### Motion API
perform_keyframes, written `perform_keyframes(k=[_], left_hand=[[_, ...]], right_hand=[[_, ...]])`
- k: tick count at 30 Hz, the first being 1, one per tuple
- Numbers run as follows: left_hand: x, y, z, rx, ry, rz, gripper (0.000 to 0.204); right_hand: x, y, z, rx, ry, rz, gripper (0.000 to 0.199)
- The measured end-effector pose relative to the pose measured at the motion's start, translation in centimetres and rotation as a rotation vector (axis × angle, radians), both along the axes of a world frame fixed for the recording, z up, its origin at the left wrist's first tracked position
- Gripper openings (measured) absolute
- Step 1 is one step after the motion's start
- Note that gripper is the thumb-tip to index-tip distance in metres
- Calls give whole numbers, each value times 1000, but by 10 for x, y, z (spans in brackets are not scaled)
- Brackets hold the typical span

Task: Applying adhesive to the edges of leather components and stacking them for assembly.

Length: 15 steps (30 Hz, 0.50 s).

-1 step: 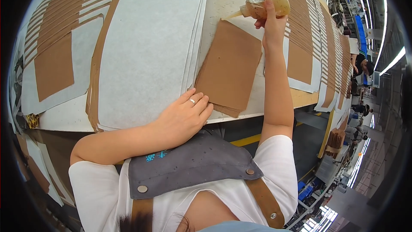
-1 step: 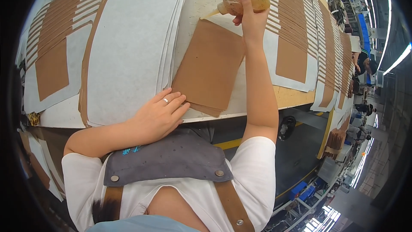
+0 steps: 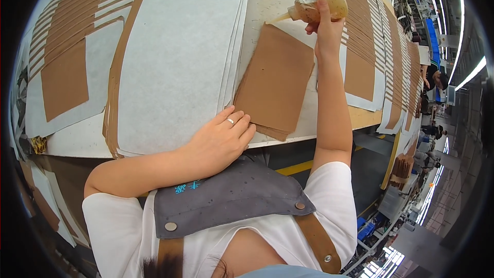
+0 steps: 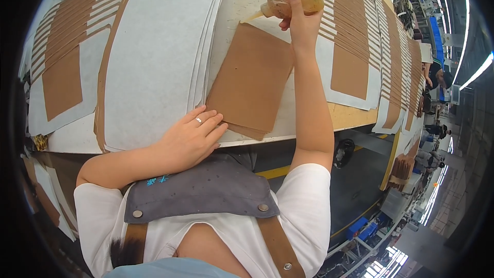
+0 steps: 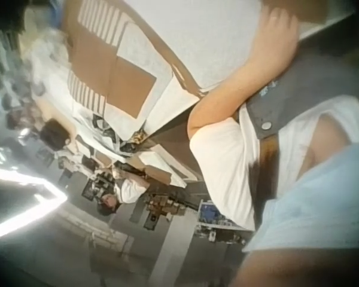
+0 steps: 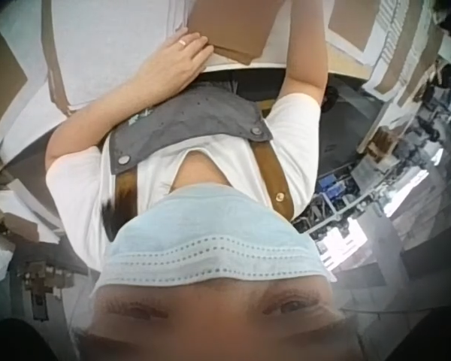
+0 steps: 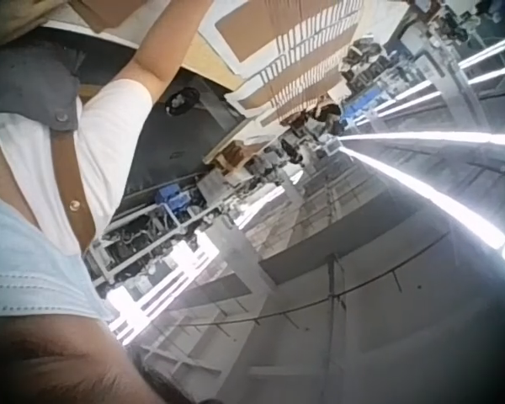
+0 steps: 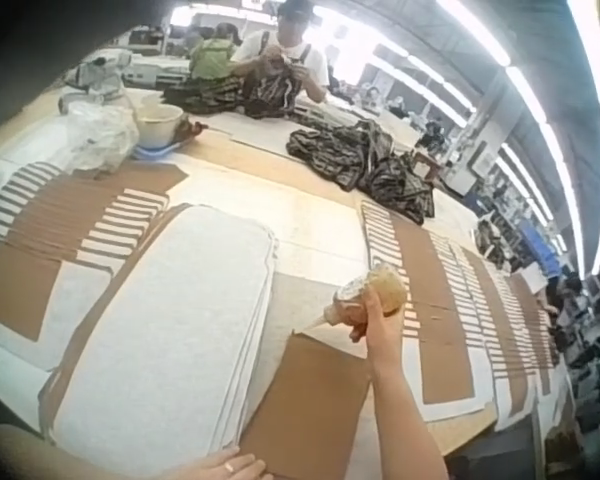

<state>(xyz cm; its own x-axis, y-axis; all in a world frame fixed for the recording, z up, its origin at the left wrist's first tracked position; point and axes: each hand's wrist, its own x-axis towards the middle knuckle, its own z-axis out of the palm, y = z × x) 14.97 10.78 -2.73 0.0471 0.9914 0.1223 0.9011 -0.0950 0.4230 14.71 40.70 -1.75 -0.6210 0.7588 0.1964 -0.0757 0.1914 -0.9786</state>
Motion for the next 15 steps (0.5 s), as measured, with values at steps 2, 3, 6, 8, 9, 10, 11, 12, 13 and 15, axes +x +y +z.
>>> perform_keyframes(k=[2, 3, 6, 8, 9, 10, 11, 12, 13, 15], left_hand=[[0, 1, 0, -2, -8, 2, 39], [0, 1, 0, -4, -14, 4, 38], [0, 1, 1, -7, -14, 6, 38], [0, 1, 1, -10, -18, 6, 38], [0, 1, 1, -11, -22, 6, 38], [0, 1, 1, -11, -22, 4, 38], [0, 1, 2, -12, -29, 6, 38], [1, 1, 2, -12, -37, 9, 38], [1, 1, 2, -13, -37, 8, 38], [1, 1, 2, -22, -29, 6, 37]], right_hand=[[-1, 0, -1, -5, 0, -11, 49], [-2, 0, -1, -9, 2, -21, 49], [-2, 2, -1, -24, -14, 11, 49], [-3, 2, -2, -18, -14, 7, 49], [-3, 2, -2, -10, -13, 3, 49], [-4, 3, -3, -10, -12, 1, 49], [-4, 4, -5, -9, -18, -21, 49], [-4, 4, -7, -8, -23, -42, 48], [-4, 3, -7, -9, -23, -43, 48], [-2, 2, -5, 0, -20, -8, 47]])
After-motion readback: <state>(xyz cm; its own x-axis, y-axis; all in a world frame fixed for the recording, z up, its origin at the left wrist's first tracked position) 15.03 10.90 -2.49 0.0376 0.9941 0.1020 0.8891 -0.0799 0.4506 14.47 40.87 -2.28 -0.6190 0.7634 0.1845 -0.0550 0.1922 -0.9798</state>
